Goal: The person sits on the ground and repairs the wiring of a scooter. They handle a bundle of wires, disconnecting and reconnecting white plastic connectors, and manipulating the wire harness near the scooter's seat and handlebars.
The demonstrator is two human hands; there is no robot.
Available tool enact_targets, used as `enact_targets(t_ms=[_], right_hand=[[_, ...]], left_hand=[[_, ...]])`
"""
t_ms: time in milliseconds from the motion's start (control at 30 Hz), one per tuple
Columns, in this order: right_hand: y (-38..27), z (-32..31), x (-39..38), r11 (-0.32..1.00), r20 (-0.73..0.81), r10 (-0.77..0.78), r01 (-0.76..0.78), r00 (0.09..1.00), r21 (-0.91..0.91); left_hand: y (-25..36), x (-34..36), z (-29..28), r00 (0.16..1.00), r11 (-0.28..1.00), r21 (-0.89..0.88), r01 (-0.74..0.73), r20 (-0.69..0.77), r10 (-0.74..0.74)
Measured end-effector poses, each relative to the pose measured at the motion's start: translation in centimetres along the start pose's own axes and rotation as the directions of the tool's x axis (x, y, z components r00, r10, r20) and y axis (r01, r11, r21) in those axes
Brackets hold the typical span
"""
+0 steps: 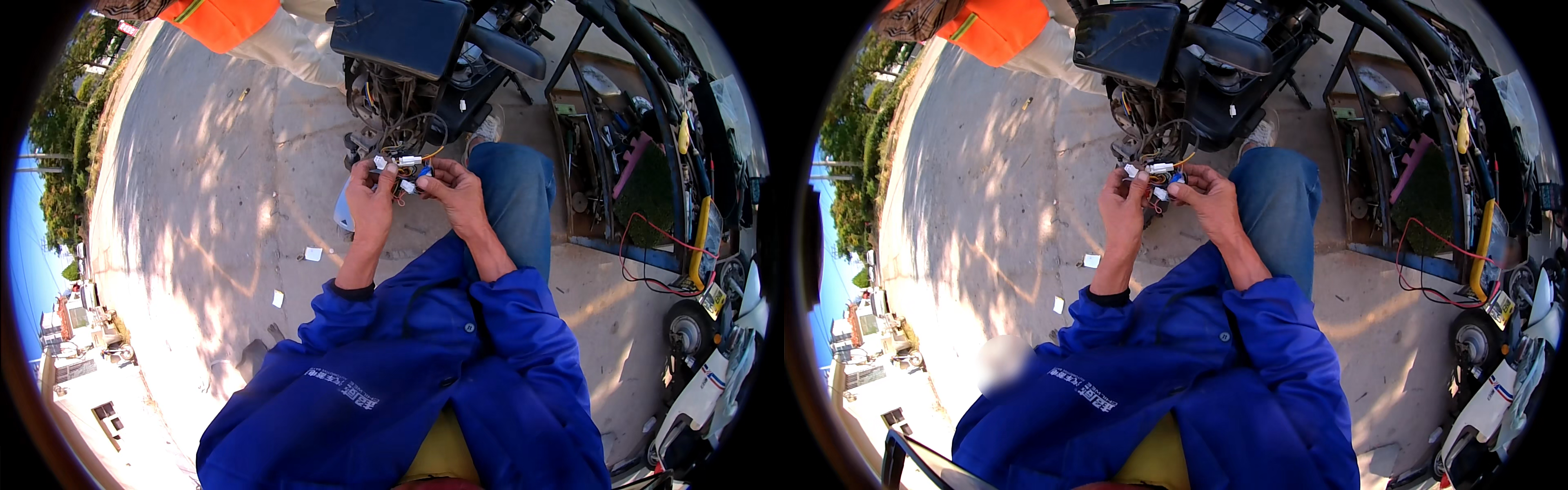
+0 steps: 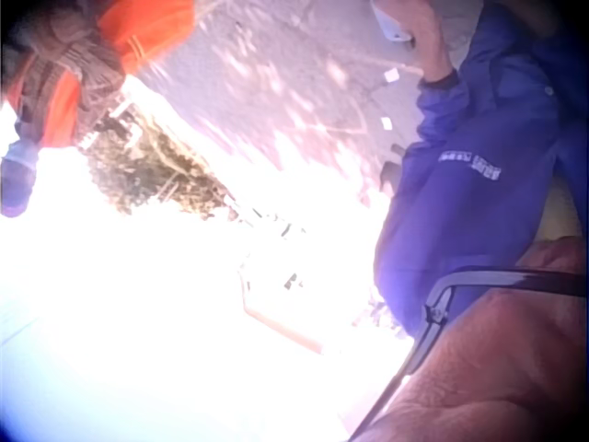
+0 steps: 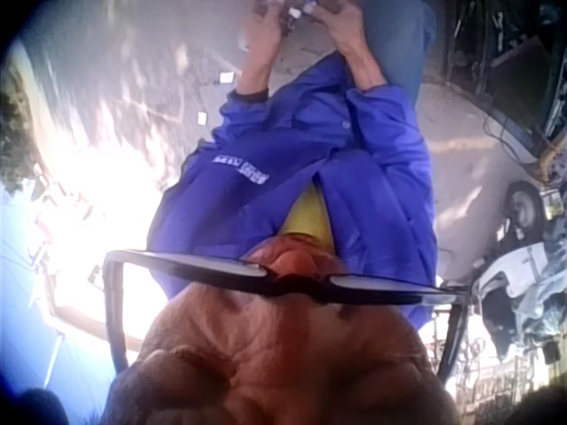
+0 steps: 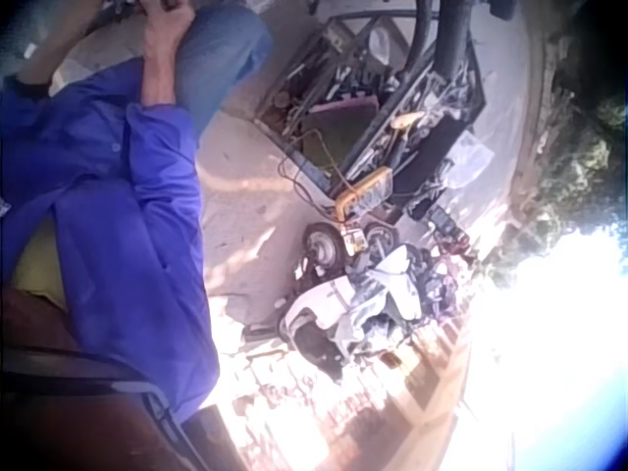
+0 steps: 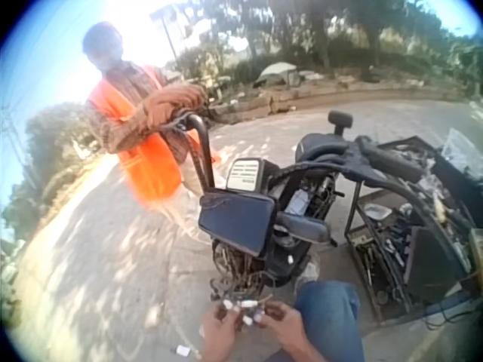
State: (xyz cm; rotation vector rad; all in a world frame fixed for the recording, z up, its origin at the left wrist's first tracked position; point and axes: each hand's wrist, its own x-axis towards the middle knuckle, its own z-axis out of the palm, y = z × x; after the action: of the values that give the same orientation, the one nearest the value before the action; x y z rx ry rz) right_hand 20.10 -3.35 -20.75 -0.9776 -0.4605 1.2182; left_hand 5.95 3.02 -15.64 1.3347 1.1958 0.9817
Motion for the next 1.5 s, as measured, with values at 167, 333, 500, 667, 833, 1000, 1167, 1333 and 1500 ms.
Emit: enact_targets(t_ms=[167, 333, 500, 667, 833, 1000, 1167, 1333, 1500], right_hand=[[0.0, -0.2, 0.1, 1.0, -0.006, -0.021, 0.021, 1.0, -0.004], [1.1, 0.0, 0.3, 0.999, -0.064, -0.04, 0.04, 0.997, 0.004], [1.6, 0.1, 0.4, 0.993, -0.092, -0.025, 0.014, 0.995, -0.118], [3.8, -1.6, 1.3, 0.844, -0.037, -0.262, 0.21, 0.964, -0.494], [0.1, -0.7, -2.4, 0.855, -0.043, -0.192, 0.146, 0.98, -0.497], [0.5, -0.6, -1.5, 0.987, -0.092, -0.087, 0.073, 0.992, -0.145], [2.5, -1.0, 0.6, 0.992, -0.127, -0.093, 0.081, 0.988, -0.095], [0.9, -1.1, -0.4, 0.973, -0.044, -0.089, 0.077, 0.995, -0.216], [0.9, -1.3, -1.3, 0.98, -0.065, -0.063, 0.05, 0.996, -0.192]], left_hand=[[-1.3, 0.1, 0.3, 0.998, 0.998, -0.008, -0.058, 0.013, 0.058], [-1.6, -0.4, -0.4, 0.967, 0.948, 0.191, -0.253, 0.067, 0.245], [0.7, -3.2, 1.2, 0.799, 0.647, 0.489, -0.585, 0.209, 0.564], [2.3, -5.5, 6.5, 0.509, 0.487, 0.184, -0.854, 0.494, 0.705], [5.7, -10.3, 14.6, 0.395, 0.626, -0.188, -0.756, 0.632, 0.667], [2.7, -11.8, 20.5, 0.125, 0.974, 0.187, 0.131, 0.971, -0.203], [2.6, -10.8, 21.7, 0.208, 0.932, 0.123, 0.34, 0.957, -0.202], [10.9, -14.9, 19.0, 0.104, 0.958, -0.164, -0.233, 0.976, 0.192], [23.9, -20.2, 17.1, -0.468, 0.601, -0.752, -0.27, 0.648, 0.601]])
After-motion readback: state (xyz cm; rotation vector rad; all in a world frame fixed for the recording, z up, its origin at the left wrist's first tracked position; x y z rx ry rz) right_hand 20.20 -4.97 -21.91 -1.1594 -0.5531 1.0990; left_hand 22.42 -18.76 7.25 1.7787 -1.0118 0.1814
